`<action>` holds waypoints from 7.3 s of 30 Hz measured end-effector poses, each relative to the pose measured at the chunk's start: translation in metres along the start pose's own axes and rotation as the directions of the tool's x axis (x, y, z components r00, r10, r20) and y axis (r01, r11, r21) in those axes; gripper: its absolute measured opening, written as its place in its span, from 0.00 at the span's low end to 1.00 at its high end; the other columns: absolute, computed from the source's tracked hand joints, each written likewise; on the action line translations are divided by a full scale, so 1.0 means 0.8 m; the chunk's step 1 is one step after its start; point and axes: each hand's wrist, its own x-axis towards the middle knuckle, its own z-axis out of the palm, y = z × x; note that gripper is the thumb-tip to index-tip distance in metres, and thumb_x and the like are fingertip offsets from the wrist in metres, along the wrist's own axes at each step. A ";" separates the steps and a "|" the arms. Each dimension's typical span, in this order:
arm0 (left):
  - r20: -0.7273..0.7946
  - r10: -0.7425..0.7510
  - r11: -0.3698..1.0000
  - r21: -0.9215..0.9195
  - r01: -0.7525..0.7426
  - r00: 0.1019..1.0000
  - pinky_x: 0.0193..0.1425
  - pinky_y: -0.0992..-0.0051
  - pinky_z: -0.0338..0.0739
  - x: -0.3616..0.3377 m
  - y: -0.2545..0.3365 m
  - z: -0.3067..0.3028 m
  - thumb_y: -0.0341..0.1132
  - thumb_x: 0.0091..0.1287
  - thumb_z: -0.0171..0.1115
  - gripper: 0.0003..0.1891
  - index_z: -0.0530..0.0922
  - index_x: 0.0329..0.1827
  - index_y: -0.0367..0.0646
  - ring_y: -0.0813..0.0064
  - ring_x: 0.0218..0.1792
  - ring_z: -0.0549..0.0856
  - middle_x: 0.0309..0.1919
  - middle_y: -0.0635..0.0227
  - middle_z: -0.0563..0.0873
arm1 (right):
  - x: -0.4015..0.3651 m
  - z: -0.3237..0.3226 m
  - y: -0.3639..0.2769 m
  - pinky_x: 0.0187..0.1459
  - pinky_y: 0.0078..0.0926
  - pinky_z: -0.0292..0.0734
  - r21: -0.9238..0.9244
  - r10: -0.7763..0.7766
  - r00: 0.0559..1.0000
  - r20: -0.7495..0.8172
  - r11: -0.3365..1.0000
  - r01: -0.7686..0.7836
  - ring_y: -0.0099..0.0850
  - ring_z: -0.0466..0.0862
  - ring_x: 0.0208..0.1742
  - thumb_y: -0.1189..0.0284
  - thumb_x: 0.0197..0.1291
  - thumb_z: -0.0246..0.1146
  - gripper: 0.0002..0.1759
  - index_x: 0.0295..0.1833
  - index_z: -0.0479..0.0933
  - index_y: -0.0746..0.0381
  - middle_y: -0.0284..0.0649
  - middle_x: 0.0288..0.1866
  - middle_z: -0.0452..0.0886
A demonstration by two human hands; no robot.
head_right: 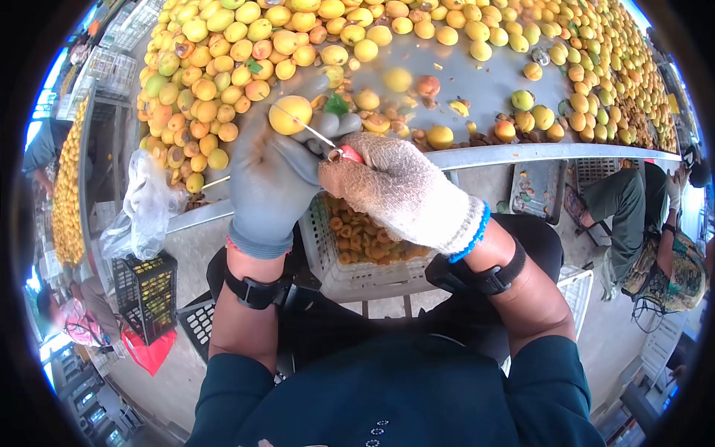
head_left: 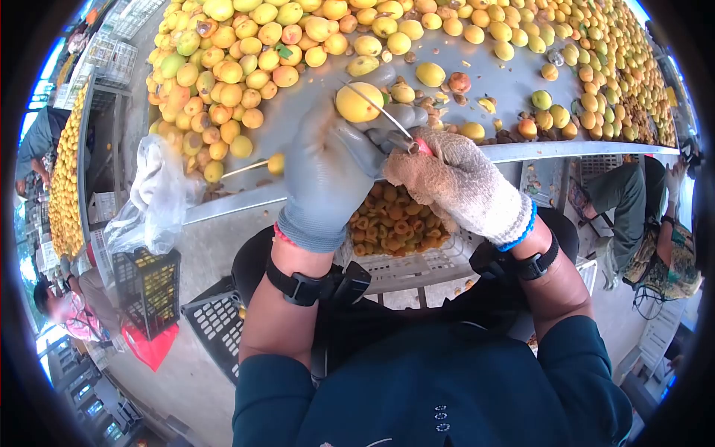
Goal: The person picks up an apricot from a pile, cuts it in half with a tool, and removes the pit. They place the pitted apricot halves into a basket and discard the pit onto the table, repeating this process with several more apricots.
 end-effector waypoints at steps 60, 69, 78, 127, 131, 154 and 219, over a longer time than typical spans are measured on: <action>-0.096 0.260 0.433 0.901 -0.027 0.961 0.52 0.70 0.83 -0.002 -0.014 0.011 0.41 0.81 0.45 0.19 0.73 0.62 0.34 0.70 0.44 0.86 0.45 0.59 0.86 | 0.007 0.006 -0.021 0.16 0.19 0.64 0.262 0.341 0.930 0.136 0.893 -0.365 0.18 0.71 0.17 0.54 0.67 0.63 0.17 0.39 0.79 0.57 0.28 0.22 0.71; -0.366 0.223 0.764 0.641 0.070 0.904 0.52 0.66 0.85 0.007 -0.022 0.024 0.56 0.80 0.38 0.31 0.76 0.54 0.33 0.63 0.43 0.88 0.39 0.55 0.88 | 0.019 0.019 0.006 0.23 0.18 0.67 0.116 0.179 0.983 0.034 0.977 -0.181 0.17 0.72 0.22 0.55 0.70 0.61 0.17 0.40 0.78 0.59 0.28 0.23 0.73; -0.410 0.121 0.934 0.356 0.036 0.904 0.53 0.65 0.85 0.012 -0.021 0.023 0.59 0.78 0.41 0.32 0.75 0.58 0.35 0.64 0.45 0.88 0.44 0.56 0.87 | 0.021 0.011 -0.003 0.22 0.19 0.68 0.217 0.255 0.961 0.105 0.937 -0.272 0.18 0.73 0.23 0.53 0.67 0.64 0.19 0.42 0.79 0.59 0.29 0.24 0.74; -0.071 0.276 0.388 0.921 -0.044 0.959 0.24 0.85 0.72 -0.007 -0.037 0.025 0.34 0.79 0.47 0.17 0.76 0.61 0.33 0.87 0.20 0.80 0.30 0.69 0.83 | 0.014 -0.018 0.008 0.12 0.17 0.64 0.152 0.037 0.988 -0.147 0.988 -0.014 0.20 0.72 0.12 0.60 0.68 0.61 0.14 0.41 0.77 0.62 0.31 0.25 0.75; -0.089 0.272 0.387 0.922 -0.024 0.958 0.22 0.85 0.71 -0.007 -0.029 0.030 0.36 0.79 0.47 0.17 0.78 0.57 0.33 0.87 0.18 0.78 0.30 0.69 0.83 | 0.018 -0.012 0.028 0.12 0.17 0.64 0.350 -0.017 0.993 -0.113 0.935 0.055 0.23 0.76 0.13 0.59 0.69 0.58 0.15 0.42 0.75 0.61 0.35 0.28 0.79; -0.269 0.006 0.633 0.746 0.205 0.963 0.17 0.81 0.61 -0.009 -0.028 0.035 0.41 0.75 0.51 0.17 0.82 0.43 0.35 0.83 0.12 0.70 0.12 0.71 0.73 | 0.047 -0.041 -0.003 0.12 0.26 0.65 0.787 -0.353 0.910 -0.218 0.488 0.377 0.23 0.65 0.13 0.43 0.74 0.49 0.29 0.29 0.70 0.54 0.28 0.17 0.66; -0.067 -0.001 0.985 0.173 0.013 0.998 0.70 0.55 0.74 -0.011 0.007 -0.006 0.32 0.67 0.51 0.34 0.59 0.77 0.31 0.53 0.61 0.81 0.67 0.45 0.74 | 0.009 -0.054 -0.027 0.49 0.25 0.81 -0.487 -0.374 0.899 -0.226 0.843 0.229 0.24 0.84 0.47 0.70 0.68 0.59 0.18 0.58 0.77 0.68 0.40 0.48 0.85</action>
